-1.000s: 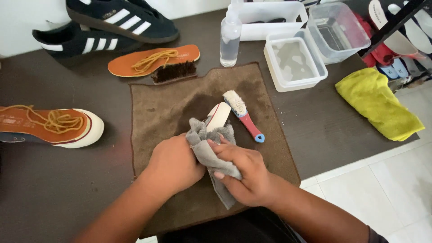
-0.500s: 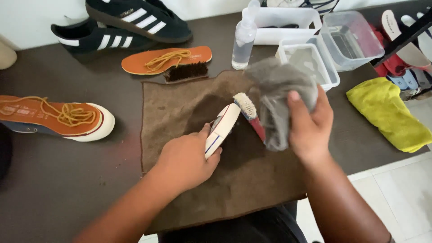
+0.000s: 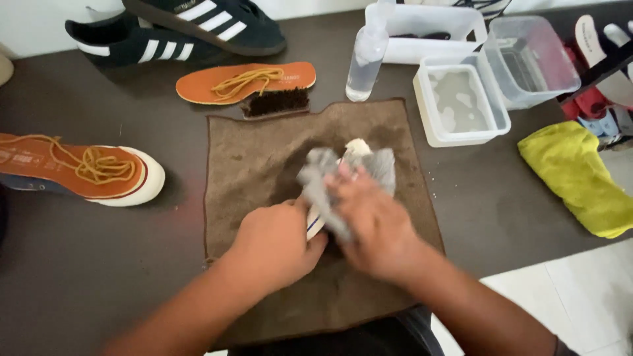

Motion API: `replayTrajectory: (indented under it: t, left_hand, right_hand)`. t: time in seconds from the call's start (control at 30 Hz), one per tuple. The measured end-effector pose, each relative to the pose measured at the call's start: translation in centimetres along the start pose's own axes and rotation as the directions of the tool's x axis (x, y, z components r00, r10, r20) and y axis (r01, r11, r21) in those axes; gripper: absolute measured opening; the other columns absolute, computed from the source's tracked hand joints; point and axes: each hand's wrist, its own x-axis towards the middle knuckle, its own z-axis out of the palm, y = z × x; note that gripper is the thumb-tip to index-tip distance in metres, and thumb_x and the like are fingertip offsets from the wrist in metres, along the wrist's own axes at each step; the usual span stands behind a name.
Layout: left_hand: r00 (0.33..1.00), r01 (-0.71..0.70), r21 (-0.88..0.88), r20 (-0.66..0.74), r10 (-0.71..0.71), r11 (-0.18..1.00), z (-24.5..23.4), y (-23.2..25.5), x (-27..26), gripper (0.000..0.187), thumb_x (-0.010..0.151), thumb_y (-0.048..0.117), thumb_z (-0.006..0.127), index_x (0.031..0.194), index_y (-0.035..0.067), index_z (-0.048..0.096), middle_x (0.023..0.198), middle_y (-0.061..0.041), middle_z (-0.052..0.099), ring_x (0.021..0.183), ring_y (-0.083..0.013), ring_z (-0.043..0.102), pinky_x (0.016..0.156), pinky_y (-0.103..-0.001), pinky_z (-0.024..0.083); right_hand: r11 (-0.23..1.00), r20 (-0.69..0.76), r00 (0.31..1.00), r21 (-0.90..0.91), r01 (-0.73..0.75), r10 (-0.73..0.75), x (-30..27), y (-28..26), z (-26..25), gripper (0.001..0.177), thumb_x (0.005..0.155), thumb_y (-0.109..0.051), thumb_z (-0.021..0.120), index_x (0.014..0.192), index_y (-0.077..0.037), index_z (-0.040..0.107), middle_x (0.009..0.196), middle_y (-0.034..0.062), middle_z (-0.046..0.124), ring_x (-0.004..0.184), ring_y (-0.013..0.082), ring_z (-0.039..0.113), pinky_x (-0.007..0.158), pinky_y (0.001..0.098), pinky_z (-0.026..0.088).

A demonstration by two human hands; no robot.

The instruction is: The person scrubs the white rubber sole of a light blue canvas sneaker with a blue-handled brush, then wipes the sole with a gray cloth. The person repeats this scrubbing and wiping cycle several times, rotating the shoe to clean different areas of the sole and side.

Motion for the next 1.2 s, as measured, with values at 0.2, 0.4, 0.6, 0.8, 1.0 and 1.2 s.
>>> replayTrajectory:
  t: [0.2,0.4,0.6,0.8,1.0,1.2]
  left_hand:
    - [0.991,-0.098,-0.004,-0.087,0.098,0.995,0.8,0.2,-0.1,0.033,0.082,0.026,0.066,0.097,-0.002,0.072,0.074,-0.016,0.072,0.068,-0.0353,0.076,0.061,-0.044,0.062]
    - [0.998,0.043,0.152,0.036,-0.050,0.987,1.2,-0.5,0.2,0.032,0.095,0.049,0.045,0.103,0.023,0.063,0.098,-0.003,0.071,0.089,-0.0362,0.069,0.070,-0.050,0.052]
    - [0.996,0.029,-0.068,-0.085,-0.034,0.997,-0.8,0.3,-0.5,0.030,0.089,0.026,0.062,0.085,-0.002,0.073,0.065,-0.017,0.070,0.058,-0.0258,0.068,0.060,-0.033,0.054]
    - [0.998,0.054,0.005,0.032,-0.054,0.999,-2.2,1.5,-1.9,0.068,0.096,0.035,0.056,0.154,0.001,0.043,0.129,-0.025,0.068,0.118,-0.0392,0.070,0.089,-0.046,0.061]
    - [0.999,0.038,0.001,0.039,-0.038,0.999,-2.3,1.7,-2.2,0.069,0.096,0.035,0.053,0.155,0.000,0.042,0.128,-0.025,0.069,0.117,-0.0409,0.069,0.089,-0.047,0.061]
    - [0.999,0.005,0.000,0.042,-0.005,1.000,-2.2,1.5,-1.7,0.069,0.096,0.033,0.054,0.153,-0.003,0.043,0.123,-0.025,0.071,0.111,-0.0414,0.072,0.085,-0.047,0.062]
  right_hand:
    - [0.966,0.009,0.992,0.224,-0.128,0.130,-1.2,-3.0,-0.3,0.020,0.091,-0.021,0.067,0.094,-0.001,0.065,0.111,0.0164,0.076,0.107,0.0433,0.075,0.100,0.0564,0.056]
    - [0.744,0.198,0.962,0.611,-0.270,0.186,-2.1,-4.3,-2.1,0.022,0.104,-0.013,0.051,0.114,0.006,0.053,0.128,0.0258,0.063,0.128,0.0433,0.066,0.111,0.0497,0.054]
    - [0.288,0.176,0.526,0.674,-0.680,0.832,-5.7,-1.1,-1.6,0.037,0.096,-0.029,0.065,0.118,0.001,0.070,0.102,0.0183,0.074,0.100,0.0258,0.065,0.089,0.0522,0.056]
    - [0.569,-0.115,0.596,0.485,-0.664,0.795,-1.5,4.5,-5.0,0.020,0.106,-0.017,0.059,0.117,-0.001,0.063,0.102,0.0136,0.068,0.103,0.0193,0.061,0.090,0.0369,0.052]
    - [0.943,0.152,0.962,-0.282,-0.178,0.227,0.4,7.0,-1.6,0.043,0.081,-0.005,0.080,0.120,0.007,0.069,0.122,0.0338,0.070,0.111,0.0477,0.069,0.092,0.0542,0.056]
    - [0.967,0.058,0.973,-0.137,-0.214,0.224,-1.3,4.0,0.8,0.034,0.089,-0.007,0.070,0.121,0.005,0.069,0.118,0.0206,0.073,0.114,0.0418,0.070,0.095,0.0472,0.059]
